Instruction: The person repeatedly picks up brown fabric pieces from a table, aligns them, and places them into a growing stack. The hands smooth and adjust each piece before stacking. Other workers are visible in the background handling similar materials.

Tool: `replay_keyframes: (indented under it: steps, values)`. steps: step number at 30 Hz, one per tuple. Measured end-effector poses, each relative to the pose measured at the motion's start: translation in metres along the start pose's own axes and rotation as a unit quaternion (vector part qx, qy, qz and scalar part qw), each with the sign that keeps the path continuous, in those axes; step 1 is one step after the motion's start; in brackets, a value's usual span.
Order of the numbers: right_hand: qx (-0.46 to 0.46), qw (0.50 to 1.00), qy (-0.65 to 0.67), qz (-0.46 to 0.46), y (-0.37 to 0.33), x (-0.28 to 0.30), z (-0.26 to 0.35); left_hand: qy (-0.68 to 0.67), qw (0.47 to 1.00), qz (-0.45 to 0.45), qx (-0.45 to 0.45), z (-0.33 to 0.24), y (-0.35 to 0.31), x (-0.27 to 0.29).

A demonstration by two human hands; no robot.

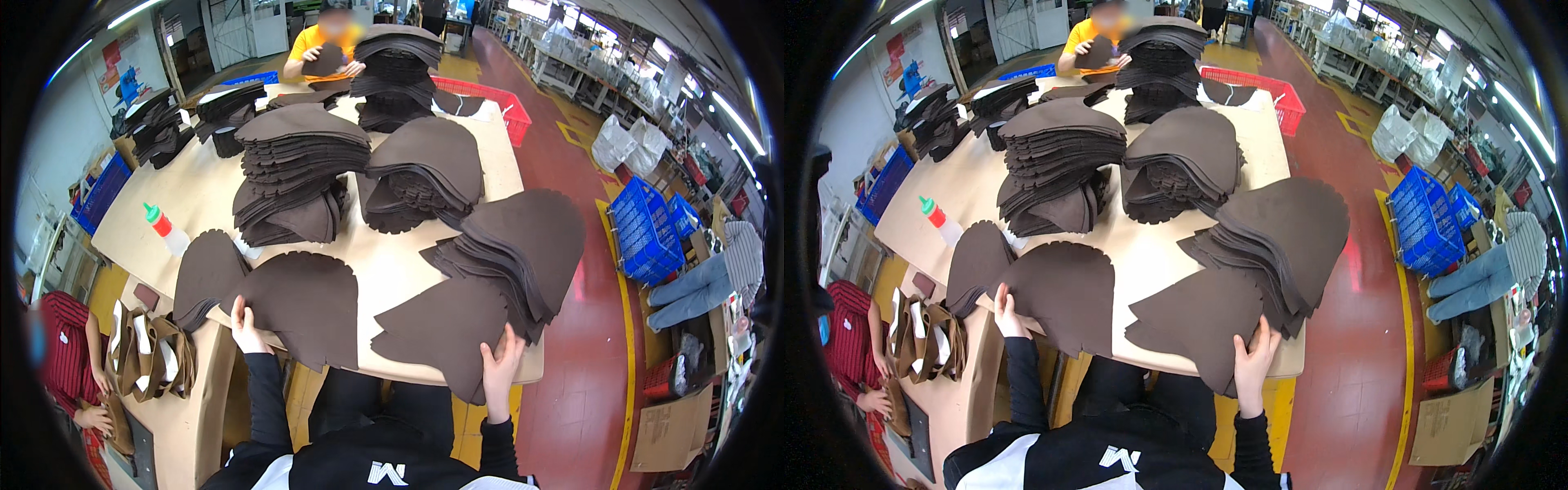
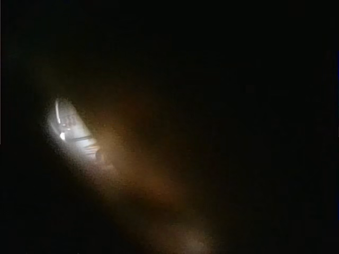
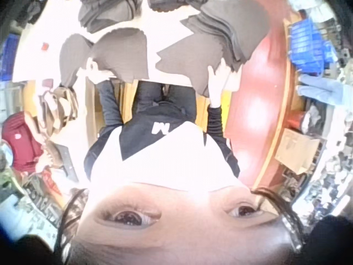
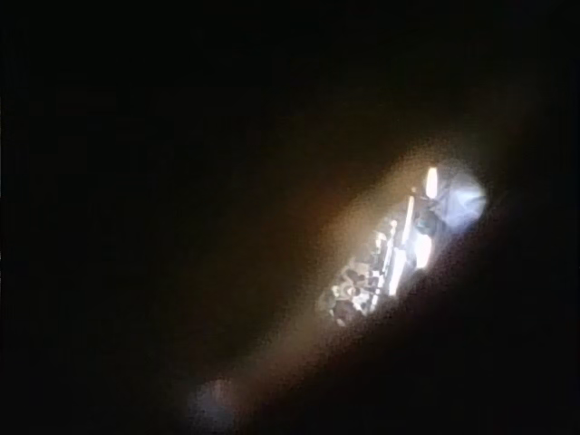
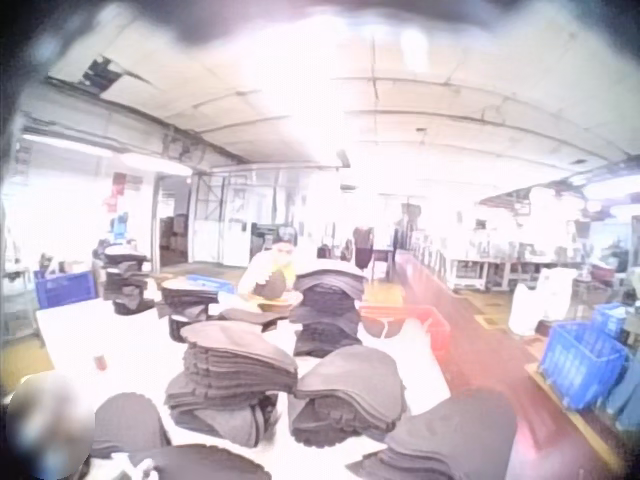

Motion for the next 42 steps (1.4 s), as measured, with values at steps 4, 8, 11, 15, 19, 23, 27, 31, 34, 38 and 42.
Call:
replay_keyframes:
  steps: [4, 8, 11, 15, 19, 23, 27, 31, 34, 38, 42]
  values:
    - [0.033, 0.996, -0.082, -0.004, 0.023, 0.012, 0.023, 0.207, 0.966, 0.036, -0.148, -0.066, -0.061, -0.048]
    - [0.153, 0.984, -0.042, 0.078, 0.051, 0.006, 0.047, 0.266, 0.889, 0.370, -0.040, -0.069, -0.128, -0.110]
    - [0.299, 0.926, -0.068, 0.219, 0.082, -0.019, 0.053, 0.355, 0.802, 0.460, -0.138, -0.013, -0.162, -0.136]
    - [0.297, 0.849, -0.241, 0.365, 0.063, -0.063, 0.007, 0.423, 0.776, 0.455, -0.107, -0.001, -0.173, -0.155]
    - [0.348, 0.795, -0.109, 0.485, -0.001, -0.066, 0.033, 0.392, 0.803, 0.449, -0.008, 0.000, -0.174, -0.149]
    - [0.262, 0.752, 0.145, 0.587, -0.012, -0.044, 0.066, 0.319, 0.833, 0.447, 0.066, -0.002, -0.171, -0.136]
    - [0.215, 0.911, 0.012, 0.351, 0.027, -0.027, 0.038, 0.239, 0.866, 0.406, 0.167, -0.012, -0.169, -0.126]
    - [0.294, 0.848, -0.100, 0.431, -0.002, -0.036, 0.038, 0.221, 0.883, 0.367, 0.193, -0.019, -0.158, -0.115]
    - [0.243, 0.658, 0.250, 0.667, -0.024, -0.036, 0.053, 0.224, 0.910, 0.313, 0.158, -0.047, -0.129, -0.102]
    - [0.294, 0.803, 0.149, 0.496, 0.034, -0.034, 0.047, 0.234, 0.954, 0.188, 0.016, -0.081, -0.042, -0.052]
    - [0.263, 0.868, -0.136, 0.398, 0.047, -0.059, 0.012, 0.556, 0.777, 0.089, -0.283, -0.088, -0.016, -0.032]
Point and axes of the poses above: each hand's wrist, its own y-axis towards the middle knuckle, its own x-axis out of the back of the hand, z = x × y, the point moved 3 cm from there along y, towards the middle knuckle, and after that the axes turned 10 degrees about x, right-handed, at the moved point
